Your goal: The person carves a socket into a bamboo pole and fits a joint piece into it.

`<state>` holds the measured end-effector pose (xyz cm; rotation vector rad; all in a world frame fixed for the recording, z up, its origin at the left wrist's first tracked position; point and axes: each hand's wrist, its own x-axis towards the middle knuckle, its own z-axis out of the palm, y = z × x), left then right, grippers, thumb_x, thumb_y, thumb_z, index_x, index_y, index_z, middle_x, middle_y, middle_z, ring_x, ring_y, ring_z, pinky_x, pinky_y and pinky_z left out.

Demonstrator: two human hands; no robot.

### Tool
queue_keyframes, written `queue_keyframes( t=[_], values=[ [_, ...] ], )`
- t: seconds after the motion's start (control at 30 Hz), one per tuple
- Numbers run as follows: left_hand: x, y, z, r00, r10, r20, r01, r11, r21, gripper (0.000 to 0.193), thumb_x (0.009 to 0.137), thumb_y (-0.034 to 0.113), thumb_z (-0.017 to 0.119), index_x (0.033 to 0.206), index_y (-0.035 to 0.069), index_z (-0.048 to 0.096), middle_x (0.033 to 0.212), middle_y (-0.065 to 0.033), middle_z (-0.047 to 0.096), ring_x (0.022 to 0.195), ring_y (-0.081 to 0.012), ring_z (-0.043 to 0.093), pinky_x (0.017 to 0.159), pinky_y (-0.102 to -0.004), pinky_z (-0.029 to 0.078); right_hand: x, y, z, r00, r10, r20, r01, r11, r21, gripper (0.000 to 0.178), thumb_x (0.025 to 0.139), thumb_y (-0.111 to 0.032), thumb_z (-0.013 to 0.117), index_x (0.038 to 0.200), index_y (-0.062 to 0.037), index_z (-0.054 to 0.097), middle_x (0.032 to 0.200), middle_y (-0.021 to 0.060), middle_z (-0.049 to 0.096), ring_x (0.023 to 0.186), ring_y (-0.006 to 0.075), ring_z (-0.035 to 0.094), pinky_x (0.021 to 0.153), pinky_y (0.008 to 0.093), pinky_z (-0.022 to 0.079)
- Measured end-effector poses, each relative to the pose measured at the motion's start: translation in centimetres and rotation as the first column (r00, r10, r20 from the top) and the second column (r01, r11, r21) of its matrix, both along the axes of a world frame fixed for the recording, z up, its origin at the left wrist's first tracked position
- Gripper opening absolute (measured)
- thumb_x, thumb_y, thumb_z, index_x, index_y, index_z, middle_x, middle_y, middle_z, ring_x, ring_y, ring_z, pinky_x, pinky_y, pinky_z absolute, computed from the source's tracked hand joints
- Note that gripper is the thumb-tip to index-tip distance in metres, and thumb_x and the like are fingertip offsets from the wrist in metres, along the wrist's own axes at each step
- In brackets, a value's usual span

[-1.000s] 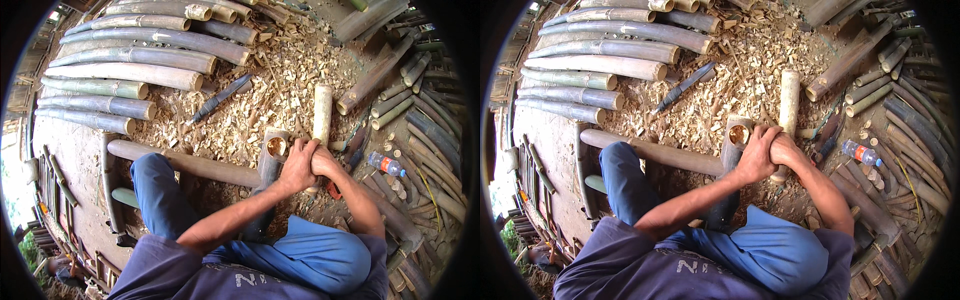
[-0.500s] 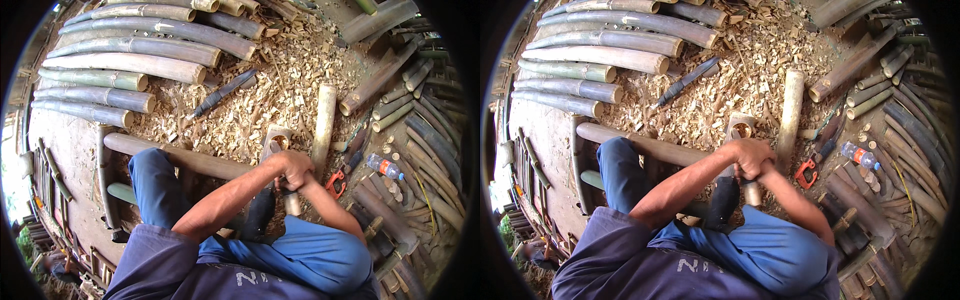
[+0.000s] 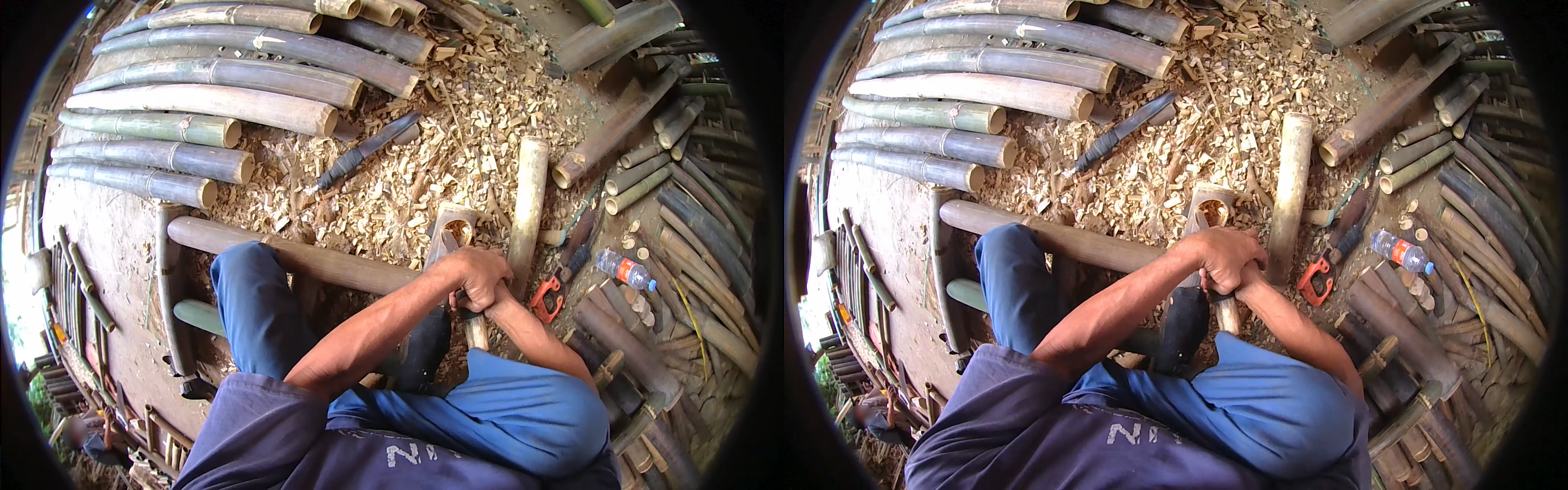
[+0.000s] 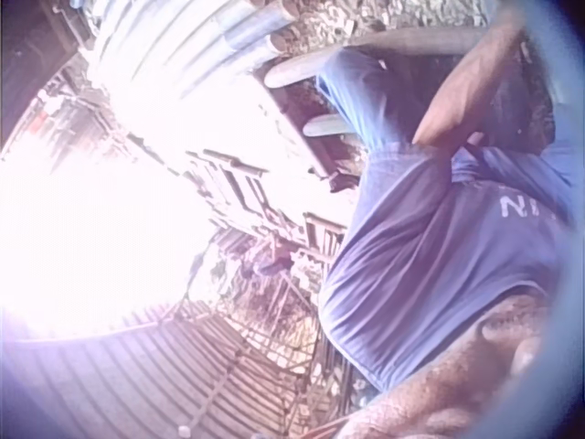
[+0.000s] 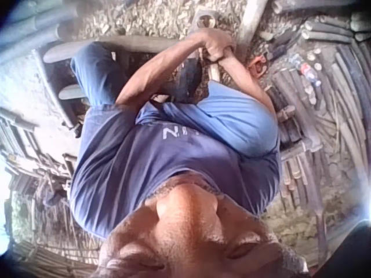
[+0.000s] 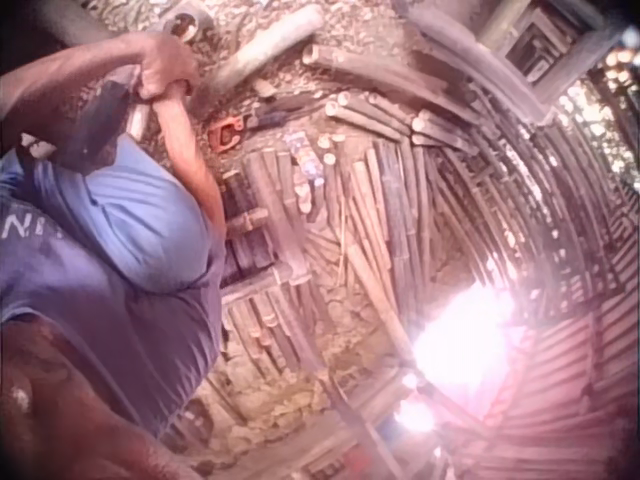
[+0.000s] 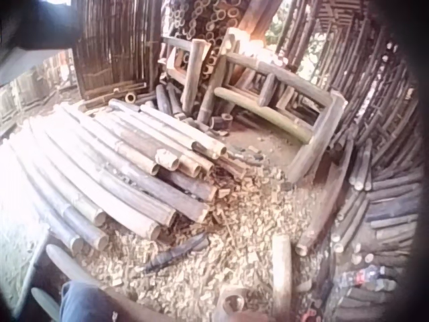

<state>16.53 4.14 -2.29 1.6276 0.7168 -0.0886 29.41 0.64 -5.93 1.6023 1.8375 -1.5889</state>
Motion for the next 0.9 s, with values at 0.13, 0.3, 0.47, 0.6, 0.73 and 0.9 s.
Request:
queue_keyframes(
  t=[0.13,0.3,0.47,0.6,0.73,0.9],
  values=[
    [2.2,-3.9,-1.2,0.761,0.638,0.117,-0.646,0.733,0.212,0.085,0.053,0.002,0.078,0.136,0.01,0.061,0.132,-0.0199,0.056,0.125,-0.0394,0.056,0.108,-0.0452,0.048,1.7,3.7,2.7,0.96,0.272,0.065,-0.276,0.959,0.068,0.032,0.095,-0.025,0.063,0.116,-0.0004,0.065,0.109,0.0146,0.07,0.103,0.0283,0.068,0.09,0.04,0.056],
    [2.2,-3.9,1.7,0.716,0.689,0.109,-0.697,0.699,0.159,0.078,0.064,0.007,0.077,0.14,0.011,0.057,0.144,-0.0209,0.048,0.129,-0.0436,0.053,0.11,-0.0482,0.048,4.3,4.8,3.8,0.93,0.351,0.11,-0.359,0.931,0.063,0.032,0.097,-0.025,0.062,0.117,-0.0002,0.065,0.11,0.0139,0.07,0.104,0.0278,0.068,0.091,0.0396,0.056],
    [-0.8,-1.9,0.2,0.963,0.261,0.068,-0.265,0.963,0.048,0.09,0.064,0.013,0.081,0.148,0.011,0.049,0.145,-0.0241,0.043,0.131,-0.0424,0.05,0.112,-0.0502,0.044,1.4,1.3,0.4,0.995,-0.045,-0.09,0.04,0.998,-0.056,0.032,0.098,-0.025,0.061,0.117,-0.0001,0.064,0.11,0.0132,0.069,0.104,0.0272,0.068,0.091,0.0391,0.056],
    [-1.4,-3.4,1.5,0.897,0.402,0.183,-0.422,0.902,0.093,0.089,0.054,0.011,0.067,0.143,0.017,0.058,0.154,-0.0292,0.041,0.147,-0.0453,0.033,0.119,-0.056,0.031,1.0,-1.5,-0.5,0.831,-0.45,-0.326,0.408,0.893,-0.191,0.031,0.099,-0.025,0.06,0.117,0.0,0.064,0.11,0.0126,0.069,0.105,0.0268,0.068,0.091,0.0388,0.056],
    [-4.1,-8.6,6.0,0.586,0.807,0.078,-0.789,0.546,0.28,0.11,0.067,0.018,0.083,0.158,0.006,0.022,0.153,-0.0285,0.031,0.144,-0.0489,0.034,0.118,-0.0507,0.038,0.5,-2.1,2.0,0.663,-0.709,-0.241,0.543,0.677,-0.497,0.034,0.103,-0.032,0.056,0.11,0.001,0.064,0.101,0.0114,0.069,0.1,0.0208,0.068,0.084,0.0339,0.056],
    [-6.4,-16.7,4.4,0.647,0.74,-0.182,-0.762,0.621,-0.183,0.108,0.074,0.022,0.085,0.154,-0.001,0.017,0.133,-0.0316,0.053,0.126,-0.0464,0.056,0.105,-0.0521,0.046,-2.2,-7.1,2.9,0.292,-0.864,-0.409,0.593,0.5,-0.631,0.028,0.105,-0.035,0.056,0.108,-0.0074,0.059,0.103,0.0073,0.065,0.099,0.0183,0.062,0.092,0.0367,0.05]
  ],
)
